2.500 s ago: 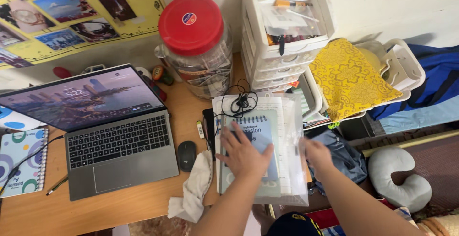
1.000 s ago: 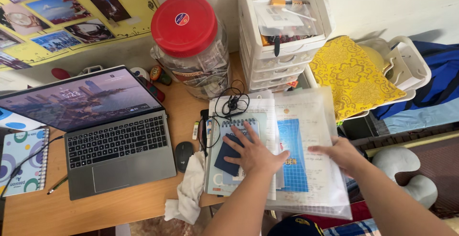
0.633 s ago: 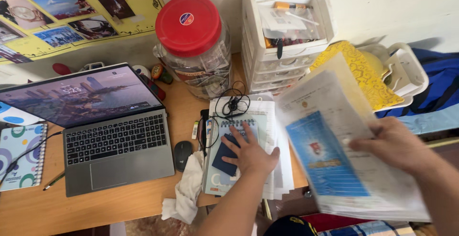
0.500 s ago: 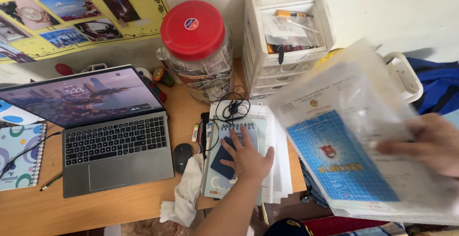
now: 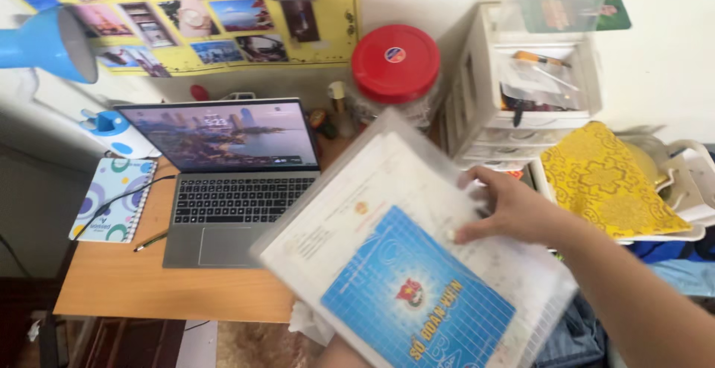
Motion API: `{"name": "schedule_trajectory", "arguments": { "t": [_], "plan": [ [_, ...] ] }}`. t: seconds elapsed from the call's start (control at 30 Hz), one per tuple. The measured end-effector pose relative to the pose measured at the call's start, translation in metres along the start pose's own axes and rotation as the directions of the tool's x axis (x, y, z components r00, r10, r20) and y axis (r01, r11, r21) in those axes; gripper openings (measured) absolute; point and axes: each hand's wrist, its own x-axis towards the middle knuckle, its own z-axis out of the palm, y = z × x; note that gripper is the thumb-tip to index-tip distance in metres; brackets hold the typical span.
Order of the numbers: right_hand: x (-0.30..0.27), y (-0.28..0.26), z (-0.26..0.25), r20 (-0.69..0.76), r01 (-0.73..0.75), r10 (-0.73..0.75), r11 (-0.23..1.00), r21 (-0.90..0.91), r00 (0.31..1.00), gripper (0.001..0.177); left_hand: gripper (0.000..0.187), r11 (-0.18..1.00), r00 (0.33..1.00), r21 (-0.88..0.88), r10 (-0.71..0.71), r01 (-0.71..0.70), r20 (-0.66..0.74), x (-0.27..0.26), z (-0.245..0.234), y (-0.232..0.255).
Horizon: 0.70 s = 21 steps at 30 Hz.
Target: The person retrieves a white cloth from a paper bag on the floor and uses it to wipe a wooden desk surface. They then organize a stack of documents and a notebook, placing them into a plastic sleeve. Finally, they coil a black cable and place it into a small drawer unit.
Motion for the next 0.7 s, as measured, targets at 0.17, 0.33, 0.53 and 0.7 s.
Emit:
{"name": "schedule_trajectory", "arguments": {
  "t": [0.17, 0.33, 0.53, 0.7],
  "plan": [
    [-0.030, -0.005, 0.065, -0.160, 0.635, -0.812, 0.547, -0.545, 0.562, 0.062, 0.086, 0.995, 0.996, -0.094, 0.033, -0.041, -0.082, -0.002, -0.019, 0.016],
    [-0.026, -0.015, 0.096, -0.334, 0.596, -0.708, 0.705, -0.385, 0.622, 0.028, 0.084, 0.989, 0.990, -0.134, 0.052, -0.069, -0.129, -0.010, -0.027, 0.023],
    [-0.014, -0.036, 0.101, -0.405, 0.525, -0.618, 0.786, -0.325, 0.674, 0.018, 0.082, 0.984, 0.990, -0.162, 0.056, -0.076, -0.129, -0.021, -0.025, 0.025],
    [-0.013, -0.061, 0.115, -0.400, 0.583, -0.740, 0.672, -0.457, 0.540, 0.012, 0.081, 0.984, 0.992, -0.148, 0.086, -0.099, -0.091, -0.015, -0.025, 0.044]
  ]
}}
